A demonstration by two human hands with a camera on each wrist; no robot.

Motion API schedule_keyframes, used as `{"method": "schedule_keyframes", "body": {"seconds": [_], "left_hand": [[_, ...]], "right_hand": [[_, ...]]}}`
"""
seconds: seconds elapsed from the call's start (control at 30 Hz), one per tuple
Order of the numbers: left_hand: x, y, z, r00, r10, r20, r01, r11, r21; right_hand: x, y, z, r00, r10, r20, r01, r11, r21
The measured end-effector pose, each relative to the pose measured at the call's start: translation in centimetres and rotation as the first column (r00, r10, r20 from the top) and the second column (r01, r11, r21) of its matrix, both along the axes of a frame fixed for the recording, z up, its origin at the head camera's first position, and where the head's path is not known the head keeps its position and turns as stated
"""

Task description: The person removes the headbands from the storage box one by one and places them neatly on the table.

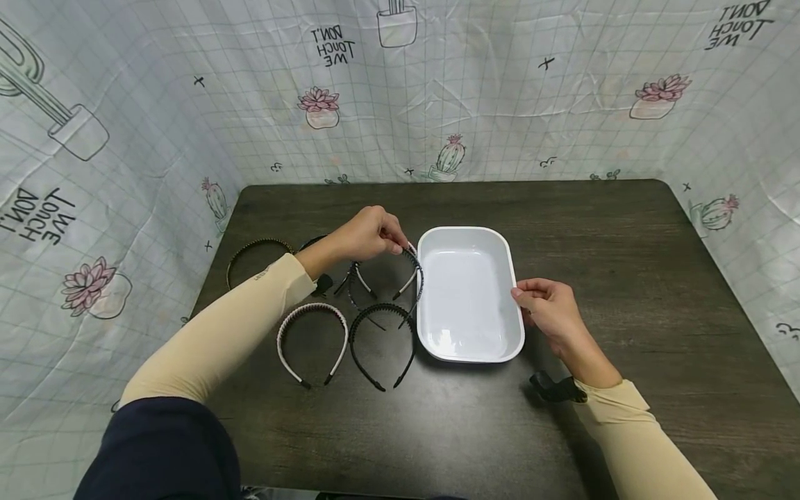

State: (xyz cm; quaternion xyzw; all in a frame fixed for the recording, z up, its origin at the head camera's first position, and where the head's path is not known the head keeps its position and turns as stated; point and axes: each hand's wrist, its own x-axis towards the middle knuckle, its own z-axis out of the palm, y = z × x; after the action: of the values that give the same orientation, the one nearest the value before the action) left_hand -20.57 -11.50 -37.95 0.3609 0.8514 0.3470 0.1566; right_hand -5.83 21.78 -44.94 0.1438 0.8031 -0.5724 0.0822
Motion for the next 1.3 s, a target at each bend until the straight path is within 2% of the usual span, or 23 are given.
{"method": "schedule_keyframes", "body": {"seconds": [0.43, 0.73, 0.97, 1.3], "left_hand": [[0.0, -2.1, -0.2, 1.000, 0.015, 0.006, -0.015, 1.000, 0.003], [0.2, -3.9, -0.6, 0.999, 0.042, 0.004, -0.042, 0.999, 0.007], [0.5, -5.1, -0.9, 0.996, 0.087, 0.034, -0.086, 0.996, -0.012], [0.6, -6.1, -1.2, 0.994, 0.101, 0.041, -0.101, 0.995, -0.014]], "right_hand": [[0.0, 0.0, 0.0, 1.000, -0.003, 0.000, 0.003, 1.000, 0.011], [-0.1, 0.0, -0.1, 1.000, -0.004, 0.003, 0.004, 1.000, 0.016], [-0.1, 0.0, -0.2, 1.000, -0.002, 0.000, 0.002, 1.000, 0.005], [-0.1, 0.0, -0.1, 1.000, -0.009, 0.009, 0.009, 1.000, -0.002]]}}
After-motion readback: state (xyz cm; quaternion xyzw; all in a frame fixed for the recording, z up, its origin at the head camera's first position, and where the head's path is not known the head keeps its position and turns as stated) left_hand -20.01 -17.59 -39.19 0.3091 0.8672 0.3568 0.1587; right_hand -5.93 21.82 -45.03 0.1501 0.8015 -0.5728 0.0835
